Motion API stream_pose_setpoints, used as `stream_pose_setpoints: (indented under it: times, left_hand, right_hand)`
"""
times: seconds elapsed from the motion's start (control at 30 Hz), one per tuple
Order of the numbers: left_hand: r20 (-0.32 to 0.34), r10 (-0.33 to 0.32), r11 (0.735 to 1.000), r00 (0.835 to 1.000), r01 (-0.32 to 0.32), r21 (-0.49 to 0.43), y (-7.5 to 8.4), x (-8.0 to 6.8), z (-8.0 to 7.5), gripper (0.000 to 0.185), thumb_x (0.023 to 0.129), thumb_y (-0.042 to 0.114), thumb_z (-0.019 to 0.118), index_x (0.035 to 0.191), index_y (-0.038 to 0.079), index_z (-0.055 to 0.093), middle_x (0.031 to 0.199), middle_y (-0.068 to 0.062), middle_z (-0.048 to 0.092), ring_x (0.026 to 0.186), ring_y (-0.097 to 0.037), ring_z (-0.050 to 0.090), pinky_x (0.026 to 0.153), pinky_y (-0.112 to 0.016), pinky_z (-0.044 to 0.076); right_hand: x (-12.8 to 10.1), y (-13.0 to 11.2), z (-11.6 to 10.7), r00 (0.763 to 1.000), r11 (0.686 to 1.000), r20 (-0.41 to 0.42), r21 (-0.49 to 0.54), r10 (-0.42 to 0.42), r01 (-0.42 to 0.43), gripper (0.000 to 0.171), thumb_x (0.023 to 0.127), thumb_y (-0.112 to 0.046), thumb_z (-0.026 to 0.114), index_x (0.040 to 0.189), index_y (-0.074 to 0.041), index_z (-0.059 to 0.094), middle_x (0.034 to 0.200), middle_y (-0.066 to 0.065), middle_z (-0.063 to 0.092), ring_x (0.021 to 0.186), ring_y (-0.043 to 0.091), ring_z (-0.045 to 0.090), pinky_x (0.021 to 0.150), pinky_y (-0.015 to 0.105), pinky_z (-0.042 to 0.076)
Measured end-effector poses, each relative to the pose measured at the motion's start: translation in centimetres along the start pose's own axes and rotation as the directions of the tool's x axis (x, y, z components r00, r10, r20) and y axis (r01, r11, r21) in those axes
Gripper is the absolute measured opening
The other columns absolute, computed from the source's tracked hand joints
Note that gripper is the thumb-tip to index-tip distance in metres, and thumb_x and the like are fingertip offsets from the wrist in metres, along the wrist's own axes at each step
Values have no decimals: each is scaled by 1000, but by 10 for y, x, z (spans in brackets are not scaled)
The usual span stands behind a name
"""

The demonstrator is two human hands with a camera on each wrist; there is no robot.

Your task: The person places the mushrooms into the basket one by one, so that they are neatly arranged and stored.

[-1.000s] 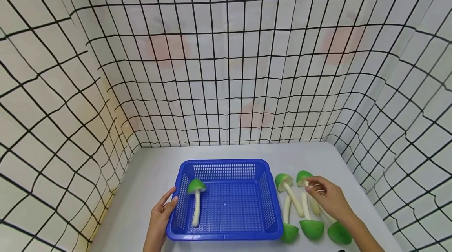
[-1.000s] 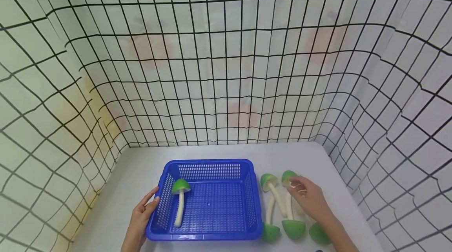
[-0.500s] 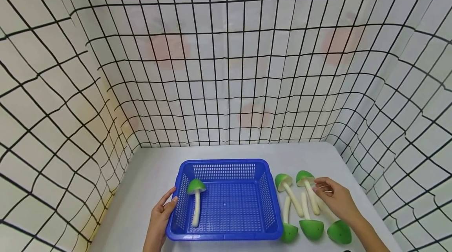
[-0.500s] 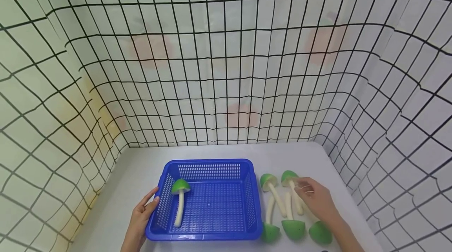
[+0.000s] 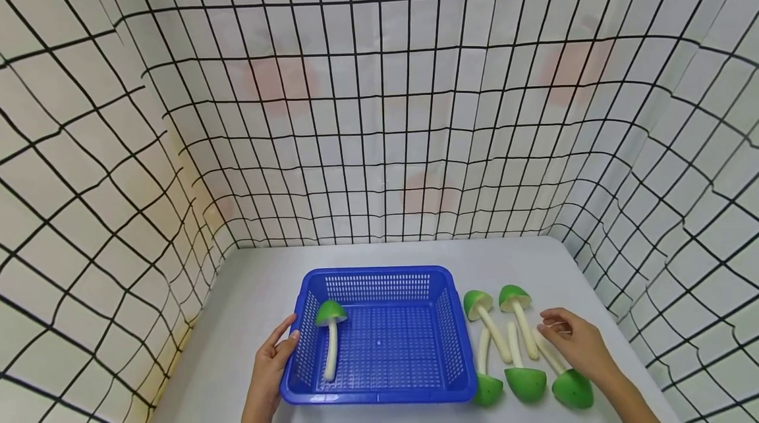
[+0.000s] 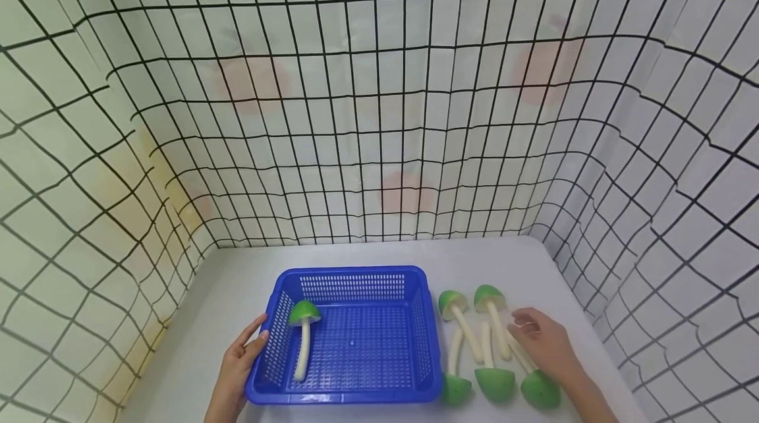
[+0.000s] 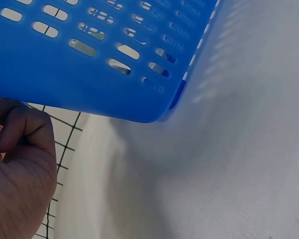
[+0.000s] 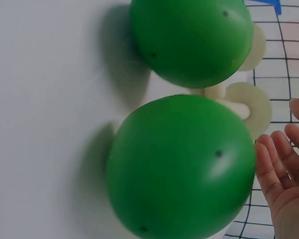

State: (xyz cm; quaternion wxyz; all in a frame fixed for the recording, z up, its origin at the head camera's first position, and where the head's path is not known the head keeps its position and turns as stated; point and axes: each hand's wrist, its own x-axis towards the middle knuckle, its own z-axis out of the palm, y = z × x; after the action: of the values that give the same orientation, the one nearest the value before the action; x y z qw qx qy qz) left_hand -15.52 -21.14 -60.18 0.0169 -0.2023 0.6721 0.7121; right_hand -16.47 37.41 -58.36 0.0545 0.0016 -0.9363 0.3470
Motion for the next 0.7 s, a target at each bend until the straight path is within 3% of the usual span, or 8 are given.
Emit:
stream_pose_setpoints:
  times: [0.27, 0.7]
  left_hand:
    - [-11, -10, 1000, 1000, 10, 2, 1, -4, 0, 63, 96, 41, 73, 152, 23, 52, 120, -18, 73, 95, -30, 74, 81, -41, 63]
    - [1, -3, 1000, 1000, 3, 3, 3, -1, 1, 58, 98, 39, 71, 151, 24, 53, 111, -13, 75, 89, -24, 71, 76, -34, 62]
  right_hand:
    - [-2, 16, 4, 998, 999, 37, -27, 41, -40, 38, 98, -33, 71, 124, -5, 67, 110, 8, 74, 88, -4, 62, 75, 19, 56]
    - [-6, 27, 10, 996, 996, 55, -54, 74, -71, 46, 97, -40, 73, 124, -4, 66, 109, 9, 72, 86, 4, 65, 72, 21, 55]
